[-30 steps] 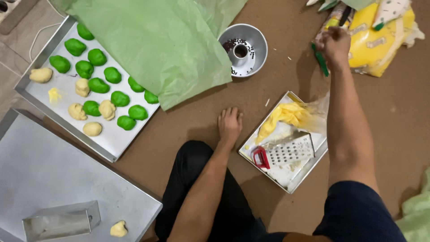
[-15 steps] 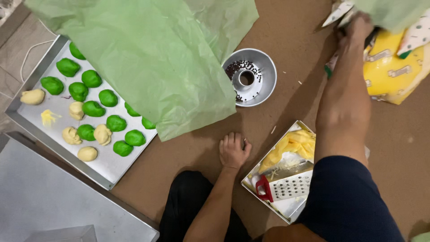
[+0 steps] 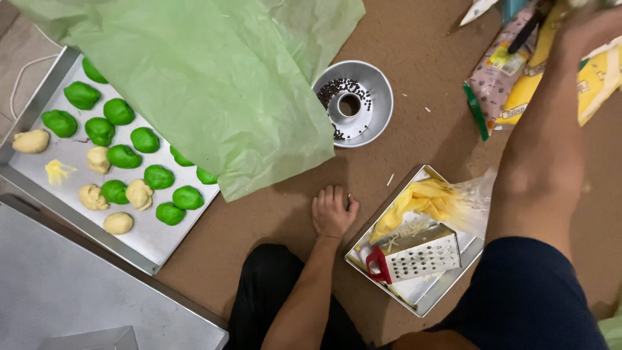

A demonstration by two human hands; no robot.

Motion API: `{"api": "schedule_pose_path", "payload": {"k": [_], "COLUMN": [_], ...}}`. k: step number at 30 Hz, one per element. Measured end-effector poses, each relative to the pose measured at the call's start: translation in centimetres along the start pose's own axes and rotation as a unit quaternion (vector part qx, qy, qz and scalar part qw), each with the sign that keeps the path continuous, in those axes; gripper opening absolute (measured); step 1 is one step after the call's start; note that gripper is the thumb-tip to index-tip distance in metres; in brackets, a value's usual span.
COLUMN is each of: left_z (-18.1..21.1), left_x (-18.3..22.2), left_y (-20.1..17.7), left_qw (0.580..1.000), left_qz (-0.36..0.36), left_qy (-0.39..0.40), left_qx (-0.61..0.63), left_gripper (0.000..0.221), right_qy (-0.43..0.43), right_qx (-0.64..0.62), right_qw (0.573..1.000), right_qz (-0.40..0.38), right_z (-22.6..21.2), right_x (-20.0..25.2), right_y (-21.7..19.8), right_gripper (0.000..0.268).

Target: The person shapes pieces of dough on a tray and places them into a rectangular metal loaf pan by hand.

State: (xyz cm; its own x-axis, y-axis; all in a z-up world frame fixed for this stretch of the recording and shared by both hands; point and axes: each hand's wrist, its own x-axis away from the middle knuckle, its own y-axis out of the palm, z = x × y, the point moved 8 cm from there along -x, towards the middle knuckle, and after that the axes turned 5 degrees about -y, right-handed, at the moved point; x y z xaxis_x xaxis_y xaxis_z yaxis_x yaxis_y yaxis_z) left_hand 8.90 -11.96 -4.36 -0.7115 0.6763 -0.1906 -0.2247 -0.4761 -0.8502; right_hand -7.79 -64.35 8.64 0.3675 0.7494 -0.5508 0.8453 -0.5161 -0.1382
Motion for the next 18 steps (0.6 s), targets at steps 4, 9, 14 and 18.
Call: {"api": "schedule_pose_path", "payload": {"k": [4,9,14,18], "left_z": [-0.1,0.3,0.1,0.2], "left_x": [0.2,0.2,-0.1,-0.3], "left_y": [-0.1,-0.6,-0.5,-0.9], "left_qw": [1.0,1.0,1.0,1.0], "left_qz": [0.005,0.01,0.0,0.015], "left_qy": [-0.004,0.0,-0.008,0.0], "left_qx": [0.01,0.007,0.002,0.022], "left_gripper": [0.019,0.022,0.021,0.018], "right_qy": [-0.149,-0.092,-0.109,0.011], "right_qx": [0.324,0.211,0.313,0.382], "right_qw": [0.905,0.964,0.893,0.875], "right_qz": [-0.234,-0.136,-0.305,-0.297], "right_z": [-0.8,-4.3,-4.7,-1.8], "right_x": [3.7,6.2,11.4,9.1], "right_y": [1.8,3.3,10.7,11.7], "right_gripper": [0.037,0.022,0.051,0.056]}}
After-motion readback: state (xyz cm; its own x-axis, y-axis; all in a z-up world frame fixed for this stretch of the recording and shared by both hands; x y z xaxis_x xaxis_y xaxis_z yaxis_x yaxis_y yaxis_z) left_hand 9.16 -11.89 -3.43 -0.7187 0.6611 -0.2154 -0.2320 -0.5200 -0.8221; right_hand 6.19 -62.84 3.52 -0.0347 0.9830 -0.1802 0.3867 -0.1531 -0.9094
